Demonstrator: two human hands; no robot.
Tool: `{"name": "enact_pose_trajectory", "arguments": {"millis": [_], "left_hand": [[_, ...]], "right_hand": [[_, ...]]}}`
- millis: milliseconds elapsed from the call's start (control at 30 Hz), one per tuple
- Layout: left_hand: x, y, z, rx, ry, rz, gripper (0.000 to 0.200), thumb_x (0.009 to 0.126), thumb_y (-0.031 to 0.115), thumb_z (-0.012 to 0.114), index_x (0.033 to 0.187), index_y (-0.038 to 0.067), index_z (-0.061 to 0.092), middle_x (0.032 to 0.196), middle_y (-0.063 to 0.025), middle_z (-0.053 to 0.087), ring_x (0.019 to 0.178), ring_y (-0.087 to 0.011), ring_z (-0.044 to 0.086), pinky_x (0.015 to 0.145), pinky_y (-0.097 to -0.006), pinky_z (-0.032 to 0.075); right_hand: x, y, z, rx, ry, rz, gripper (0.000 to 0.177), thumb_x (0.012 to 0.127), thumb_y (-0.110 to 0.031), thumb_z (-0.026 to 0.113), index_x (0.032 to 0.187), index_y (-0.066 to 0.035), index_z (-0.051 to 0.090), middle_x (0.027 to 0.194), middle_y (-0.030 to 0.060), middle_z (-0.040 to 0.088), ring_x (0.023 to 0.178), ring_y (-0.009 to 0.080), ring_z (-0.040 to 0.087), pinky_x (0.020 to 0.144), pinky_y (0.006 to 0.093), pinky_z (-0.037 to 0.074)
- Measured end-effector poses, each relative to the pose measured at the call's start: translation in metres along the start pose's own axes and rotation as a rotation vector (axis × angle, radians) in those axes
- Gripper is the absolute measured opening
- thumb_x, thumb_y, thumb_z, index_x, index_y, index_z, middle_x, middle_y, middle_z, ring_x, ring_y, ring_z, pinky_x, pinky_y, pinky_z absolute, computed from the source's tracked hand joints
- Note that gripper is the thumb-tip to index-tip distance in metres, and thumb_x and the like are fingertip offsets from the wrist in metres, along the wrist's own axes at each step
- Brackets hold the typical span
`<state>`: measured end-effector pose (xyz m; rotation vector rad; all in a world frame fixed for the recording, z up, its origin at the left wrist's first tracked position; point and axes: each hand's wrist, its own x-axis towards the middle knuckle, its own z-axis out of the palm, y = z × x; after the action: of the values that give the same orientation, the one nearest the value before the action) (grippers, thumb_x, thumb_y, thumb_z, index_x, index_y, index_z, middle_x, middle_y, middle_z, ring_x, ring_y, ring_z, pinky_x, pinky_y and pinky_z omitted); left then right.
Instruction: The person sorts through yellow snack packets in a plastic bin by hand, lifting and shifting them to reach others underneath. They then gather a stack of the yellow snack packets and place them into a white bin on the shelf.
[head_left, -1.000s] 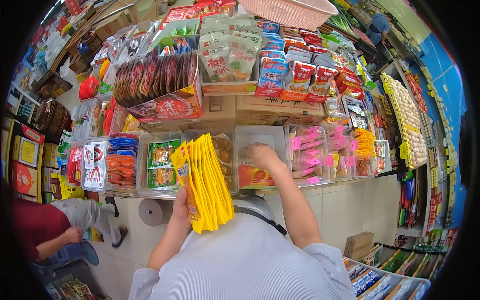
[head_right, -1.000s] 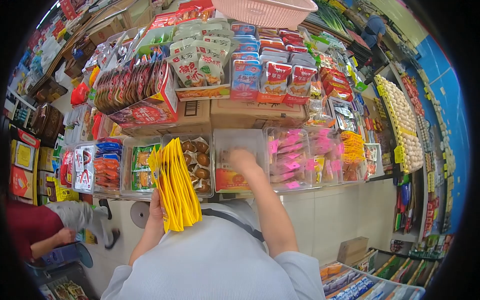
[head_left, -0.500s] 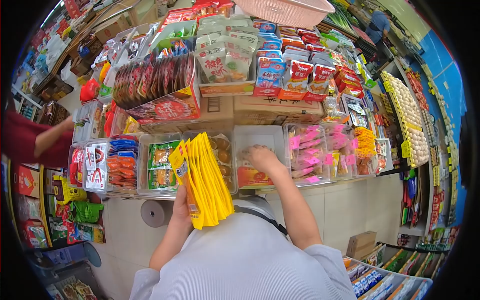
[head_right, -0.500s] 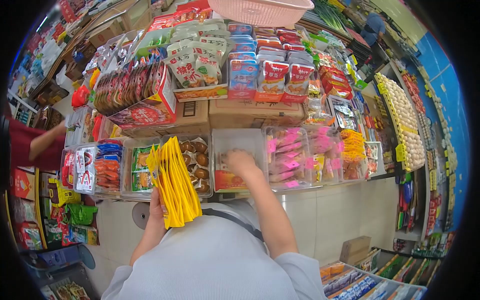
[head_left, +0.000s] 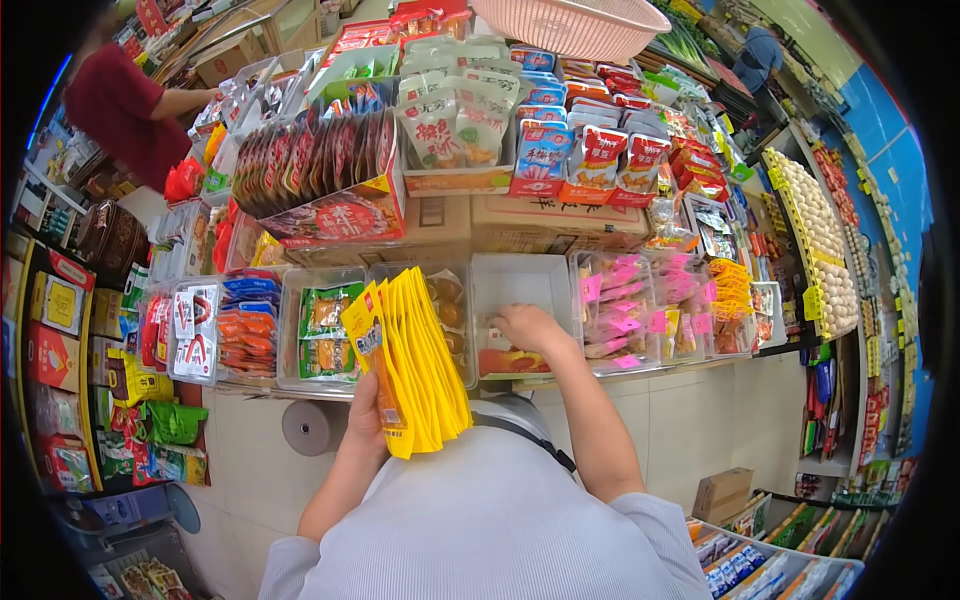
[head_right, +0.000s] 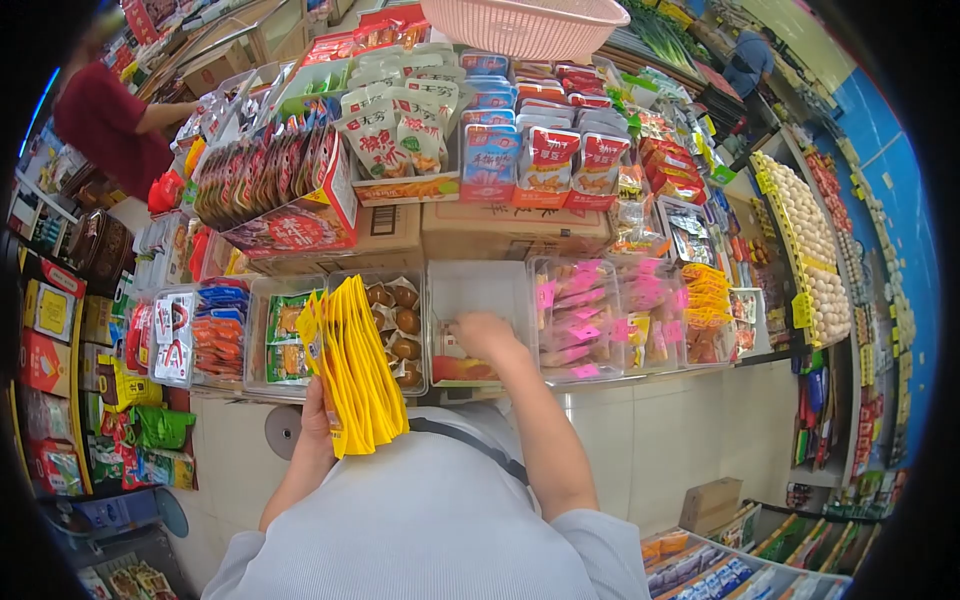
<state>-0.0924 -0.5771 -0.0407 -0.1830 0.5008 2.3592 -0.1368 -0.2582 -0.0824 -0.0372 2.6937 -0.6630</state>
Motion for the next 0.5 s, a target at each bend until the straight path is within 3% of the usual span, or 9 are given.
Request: {"name": "enact_pose_trajectory", "arguments": {"millis": [333,500], "left_hand": [[0.0,0.002,0.011,0.02,-0.037,0.007,0.074,0.089,0.044,0.075,0.148,0.009,0.045,0.141,-0.0125,0.059,0.127,-0.03,0.06,0.108,-0.0505,0.049],[-0.001,0.003,0.0,0.01,-0.024,0.021,0.075,0.089,0.043,0.076,0.148,0.009,0.044,0.141,-0.0129,0.059,0.128,-0.0306,0.06,0.107,-0.0513,0.05]], "right_hand": [[0.0,-0.005,-0.007,-0.083,-0.083,0.042,0.034,0.099,-0.031,0.047,0.11,-0.009,0.07,0.111,0.02,0.07,0.106,0.0416,0.063,0.091,0.051,0.05],[0.006,0.01,0.003,-0.068,0.015,-0.057,0.035,0.1,-0.032,0.048,0.109,-0.007,0.07,0.111,0.0198,0.07,0.106,0.0412,0.063,0.091,0.0503,0.051]]}}
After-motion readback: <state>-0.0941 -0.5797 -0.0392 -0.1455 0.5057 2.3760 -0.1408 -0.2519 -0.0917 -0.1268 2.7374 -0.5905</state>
